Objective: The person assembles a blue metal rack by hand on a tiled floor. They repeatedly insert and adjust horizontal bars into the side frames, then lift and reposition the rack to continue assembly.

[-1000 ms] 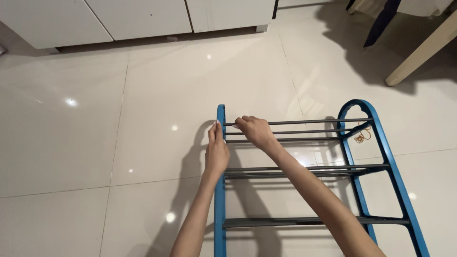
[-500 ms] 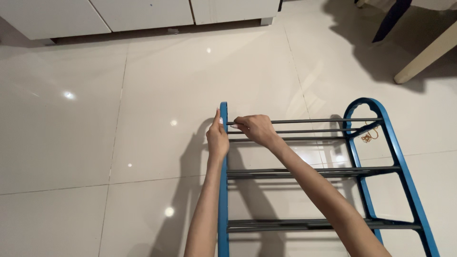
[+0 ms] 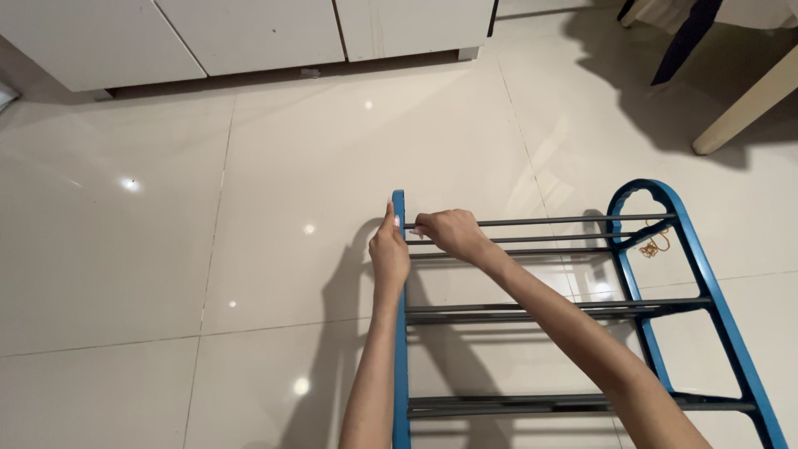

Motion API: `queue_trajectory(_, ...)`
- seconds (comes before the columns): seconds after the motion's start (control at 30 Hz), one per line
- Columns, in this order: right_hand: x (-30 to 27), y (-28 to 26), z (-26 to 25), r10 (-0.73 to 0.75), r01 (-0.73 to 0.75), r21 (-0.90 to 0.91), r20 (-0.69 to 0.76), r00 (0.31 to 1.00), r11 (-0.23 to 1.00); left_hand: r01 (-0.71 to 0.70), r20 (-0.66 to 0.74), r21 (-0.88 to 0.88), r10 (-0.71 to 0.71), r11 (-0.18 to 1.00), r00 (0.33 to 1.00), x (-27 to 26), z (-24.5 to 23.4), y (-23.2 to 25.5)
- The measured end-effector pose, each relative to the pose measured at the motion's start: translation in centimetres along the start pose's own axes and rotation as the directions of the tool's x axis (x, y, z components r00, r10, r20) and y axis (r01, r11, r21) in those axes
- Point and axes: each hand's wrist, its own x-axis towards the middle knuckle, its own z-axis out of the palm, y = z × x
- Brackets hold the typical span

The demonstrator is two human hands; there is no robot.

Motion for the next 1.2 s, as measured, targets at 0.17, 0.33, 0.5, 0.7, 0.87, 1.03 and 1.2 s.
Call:
queue_trajectory(0.17,-0.9,-0.5,0.4,-0.027,0.029,0.016,-0.114,0.993,0.999,-0.014,-0.028,0.053,0.015,0.998,0.999,0.2,0.2,0.0)
queue_trajectory(0.33,-0.1,-0.4,-0.3,0.114,-0.118,0.096,0.051,0.992,0.988,-0.013,0.004,0.076,0.013,0.997,1.000,0.2,0.1,-0.1)
queue_trajectory(0.5,0.7,0.4,-0.3,0.123,-0.158,0.201,0.175,0.977,0.967,0.001,0.003,0.086,-0.001,0.996,1.000,0.1,0.1,0.0)
queue_trajectory(0.7,-1.2,-0.9,1.4,-0.034,0.022,-0.048,-0.246,0.969,0.999,0.019,0.011,0.103,-0.020,0.995,1.000,0.1,0.3,0.1)
queue_trajectory(0.87,-1.2,-1.5,0.8,-0.040,0.017,-0.109,-0.209,0.977,0.994,-0.017,-0.011,0.290,0.021,0.957,1.000,0.2,0.1,1.0)
queue_trajectory(1.03,-3.1,-0.3,-0.4,-0.034,0.014,-0.156,-0.125,0.992,0.988,-0.067,-0.033,0.357,0.084,0.932,0.996,-0.2,0.1,1.2)
queue_trajectory(1.2,-10.0,7.3,-3.4,0.149,-0.177,-0.375,-0.104,0.983,0.910,0.012,0.026,0.409,-0.025,0.913,0.999,0.8,0.6,0.4)
